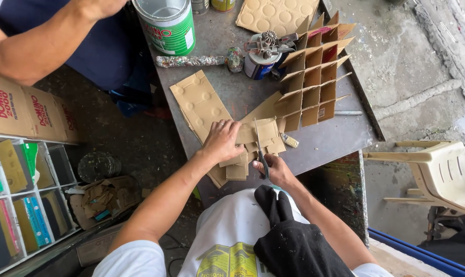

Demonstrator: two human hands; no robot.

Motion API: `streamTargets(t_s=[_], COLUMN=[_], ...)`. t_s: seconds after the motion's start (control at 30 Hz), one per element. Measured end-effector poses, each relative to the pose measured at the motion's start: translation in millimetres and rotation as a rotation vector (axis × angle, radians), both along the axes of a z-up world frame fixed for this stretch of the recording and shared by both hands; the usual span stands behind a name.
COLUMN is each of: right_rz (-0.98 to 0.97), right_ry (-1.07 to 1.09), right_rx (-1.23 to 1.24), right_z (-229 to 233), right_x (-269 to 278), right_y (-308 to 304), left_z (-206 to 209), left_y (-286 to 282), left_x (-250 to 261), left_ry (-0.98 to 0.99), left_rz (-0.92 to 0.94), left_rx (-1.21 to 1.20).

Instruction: Cutting cardboard strips with scissors and assembling them into a grid-like divider structure.

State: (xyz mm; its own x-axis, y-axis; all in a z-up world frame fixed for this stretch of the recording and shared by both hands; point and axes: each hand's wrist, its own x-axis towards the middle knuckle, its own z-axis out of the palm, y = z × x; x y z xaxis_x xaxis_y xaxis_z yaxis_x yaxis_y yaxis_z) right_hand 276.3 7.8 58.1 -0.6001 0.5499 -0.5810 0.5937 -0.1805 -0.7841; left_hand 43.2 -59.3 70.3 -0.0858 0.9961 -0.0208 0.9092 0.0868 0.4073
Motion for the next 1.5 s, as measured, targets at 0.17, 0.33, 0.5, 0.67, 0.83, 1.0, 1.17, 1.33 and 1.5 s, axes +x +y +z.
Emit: streamTargets(t_s=[0.17,0.33,0.5,0.67,0.83,1.0,1.17,1.33,1.5], right_rz=[-0.048,-0.013,-0.044,0.013,0.187,-0.358,-0.651,-0.307,-0.201], right_ry=[0.008,0.101,0.038,0.025,0.096,0.126,-0.161,-0.603,-0.635], right_rx=[0.010,-0.081,-0.068,-0.109,-0.080,0.057,0.080,0.406,0.390], right_z=[5.8,14.6,4.9,-9.8,-33.7,6.8,-22.0,-95.8,-71.4], right_x=[2.5,-9.1,-10.0,3.8,52.0,84.8,114.8,131.2,111.6], right_y=[-5.4,1.0,0.9,-3.4,5.3,20.4,70.7,115.6,123.7], left_z=[-1.8,-1.5,-12.8,-17.8,-5.8,-40.8,-82.1,-72.7,-37.6], left_y=[-6.2,-15.5,-24.4,-32.7,-46.3,-43.1,-28.0,-25.1,-26.2], left_x=[1.6,8.9,-5.0,-17.2,-15.8,-6.2,15.4,32.5,30.1], left_ry=[0.009,0.037,-0.050,-0.074,-0.290,-0.257,-0.192,-0.264,-0.352], left_rz=[0.006,-0.022,0.052,0.152,0.191,0.273,0.302,0.393,0.393], left_rx=[0.028,-0.029,-0.083,-0.100,-0.283,-0.268,-0.405,-0.493,-0.517])
